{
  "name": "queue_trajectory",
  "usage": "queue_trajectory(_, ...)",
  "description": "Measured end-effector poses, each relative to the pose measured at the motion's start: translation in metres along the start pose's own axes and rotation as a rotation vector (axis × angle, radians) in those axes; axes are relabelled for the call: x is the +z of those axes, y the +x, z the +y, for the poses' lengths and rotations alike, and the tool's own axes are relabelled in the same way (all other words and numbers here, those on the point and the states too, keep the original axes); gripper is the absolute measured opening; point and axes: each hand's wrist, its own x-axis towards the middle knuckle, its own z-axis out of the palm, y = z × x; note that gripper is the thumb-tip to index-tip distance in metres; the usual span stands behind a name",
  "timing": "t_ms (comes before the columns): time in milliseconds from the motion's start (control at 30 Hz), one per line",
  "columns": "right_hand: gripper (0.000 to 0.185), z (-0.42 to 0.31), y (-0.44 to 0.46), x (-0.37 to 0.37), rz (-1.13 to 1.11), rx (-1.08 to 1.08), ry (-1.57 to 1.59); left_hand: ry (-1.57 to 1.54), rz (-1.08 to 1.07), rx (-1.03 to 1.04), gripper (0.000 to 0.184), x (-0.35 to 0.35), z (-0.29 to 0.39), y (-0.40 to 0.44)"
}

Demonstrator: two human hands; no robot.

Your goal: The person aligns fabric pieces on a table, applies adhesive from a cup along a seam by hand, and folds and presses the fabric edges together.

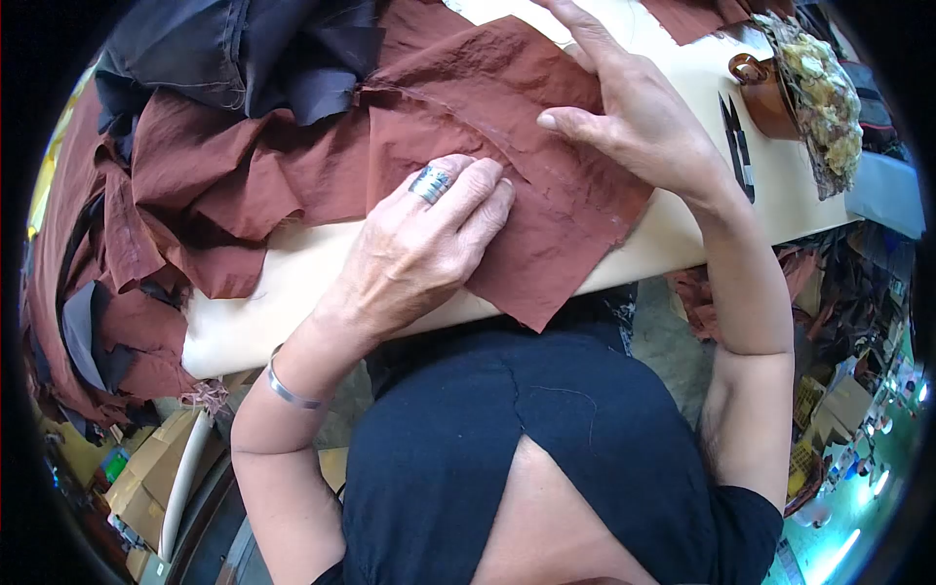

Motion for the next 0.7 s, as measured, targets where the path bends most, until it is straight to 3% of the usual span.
queue_trajectory(100,0.077,0.001,0.009,0.004,-0.021,0.077,0.053,-0.023,0.028,0.0,0.036,0.007,-0.002,-0.006)
queue_trajectory(167,0.075,0.004,0.008,0.005,0.018,-0.011,0.019,-0.003,0.021,-0.004,0.035,0.007,-0.002,-0.006)
queue_trajectory(567,0.072,0.005,0.007,0.004,0.046,-0.078,0.002,0.074,-0.043,-0.009,0.017,0.004,0.0,0.003)
queue_trajectory(700,0.07,0.004,0.008,0.005,0.009,0.006,0.002,0.098,-0.014,0.041,0.018,0.006,-0.001,-0.001)
